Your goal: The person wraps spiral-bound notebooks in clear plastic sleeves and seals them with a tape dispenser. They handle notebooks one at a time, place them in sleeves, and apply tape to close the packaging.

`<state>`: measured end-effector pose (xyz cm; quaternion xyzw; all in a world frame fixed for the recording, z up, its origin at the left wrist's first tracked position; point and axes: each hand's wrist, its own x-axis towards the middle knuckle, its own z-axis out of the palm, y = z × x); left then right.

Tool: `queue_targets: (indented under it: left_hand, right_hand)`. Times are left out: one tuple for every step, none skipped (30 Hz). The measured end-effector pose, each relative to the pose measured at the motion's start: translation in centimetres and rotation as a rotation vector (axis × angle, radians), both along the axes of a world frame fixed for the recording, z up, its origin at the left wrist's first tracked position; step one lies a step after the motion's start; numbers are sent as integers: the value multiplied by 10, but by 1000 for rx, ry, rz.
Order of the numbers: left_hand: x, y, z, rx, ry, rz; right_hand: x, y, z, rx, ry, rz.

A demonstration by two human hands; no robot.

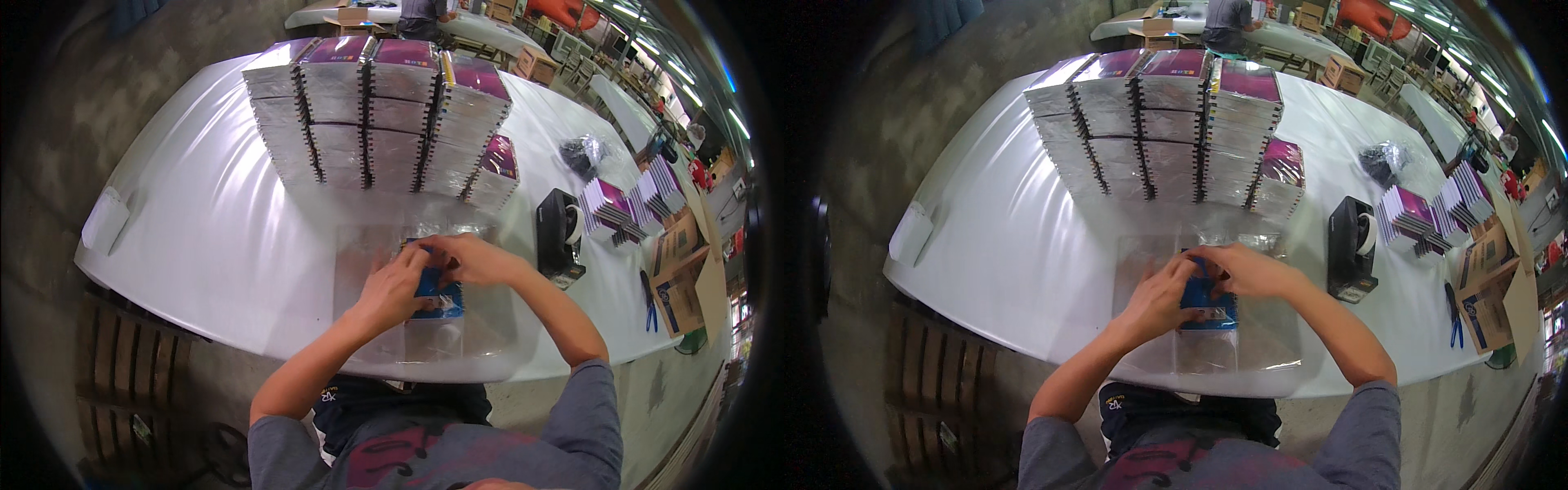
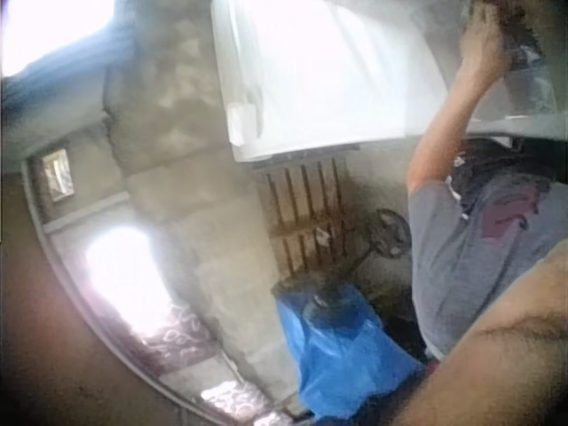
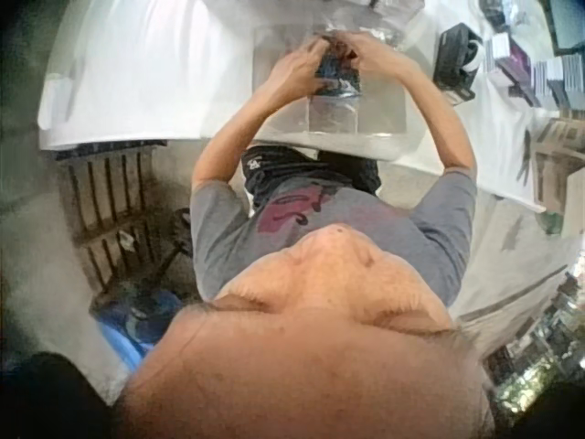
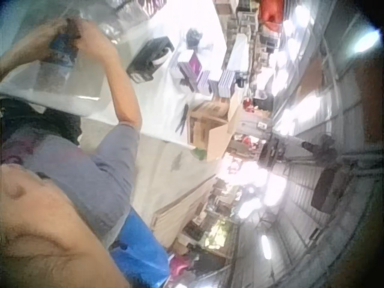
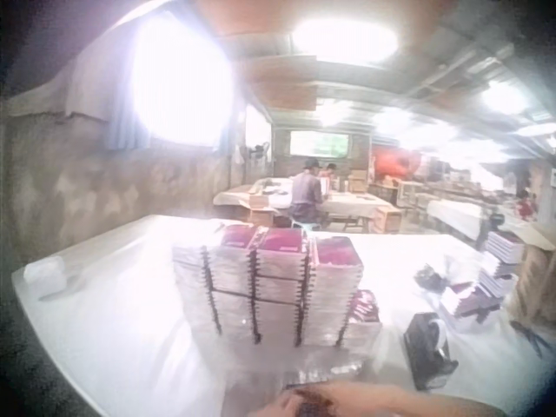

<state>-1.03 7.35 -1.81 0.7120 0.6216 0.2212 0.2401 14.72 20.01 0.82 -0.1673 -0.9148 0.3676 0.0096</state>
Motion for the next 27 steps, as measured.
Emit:
queue_targets:
  left_hand:
    - [-2,-5,1,-2,65,72]
    - [-5,-8,-7,11,59,98]
    - [-7,-10,-21,25,52,122]
    - [-8,-12,-26,37,42,149]
    - [-10,-11,-30,4,37,138]
    - [-11,-9,-33,-29,33,125]
    - [-12,-7,-34,-64,28,110]
    - [-13,-6,-36,-78,17,97]
    - [-14,-4,-39,-92,6,83]
    - [-15,-2,-40,-102,-2,67]
    - [-14,0,-39,-118,-16,46]
    - [-12,4,-39,-133,-31,25]
    - [-9,7,-39,-147,-44,1]
    - [-8,8,-38,-155,-36,7]
    - [-7,8,-37,-163,-28,13]
    - [-5,8,-36,-174,-20,15]
    - [-2,9,-35,-177,-17,15]
    - [1,9,-35,-181,-14,15]
    - [3,10,-34,-181,-10,18]
    - [4,11,-34,-196,4,18]
    - [6,11,-34,-210,18,17]
    - [7,12,-34,-224,32,16]
    - [8,13,-34,-227,22,12]
    - [7,14,-35,-231,12,8]
    - [6,14,-36,-235,7,3]
    - [6,13,-39,-193,-39,18]
    - [7,11,-46,-150,-86,33]
  right_hand:
    - [0,3,1,-34,-17,-1]
    - [1,6,2,-69,-34,-3]
    - [5,10,-2,-52,30,37]
    - [6,13,-8,-37,90,79]
    - [7,15,-13,-23,150,120]
    - [7,16,-16,-41,157,101]
    - [6,13,-14,-62,163,80]
    - [5,11,-14,-82,170,58]
    - [5,11,-16,-113,209,45]
    - [7,13,-19,-140,250,30]
    - [9,14,-21,-167,291,14]
    - [9,13,-23,-185,300,1]
    - [10,13,-25,-202,309,-16]
    - [10,13,-26,-218,319,-32]
    - [9,13,-26,-215,321,-37]
    - [9,11,-27,-216,324,-46]
    - [8,10,-28,-217,327,-55]
    - [8,9,-29,-206,316,-46]
    - [7,10,-30,-192,305,-34]
    - [6,10,-30,-178,294,-23]
    - [5,8,-29,-134,279,-2]
    - [4,5,-27,-90,264,18]
    - [3,3,-26,-46,248,37]
    - [2,4,-26,11,219,64]
    - [0,4,-24,68,195,89]
    - [-1,3,-23,125,171,114]
    - [-1,-1,-21,87,125,75]
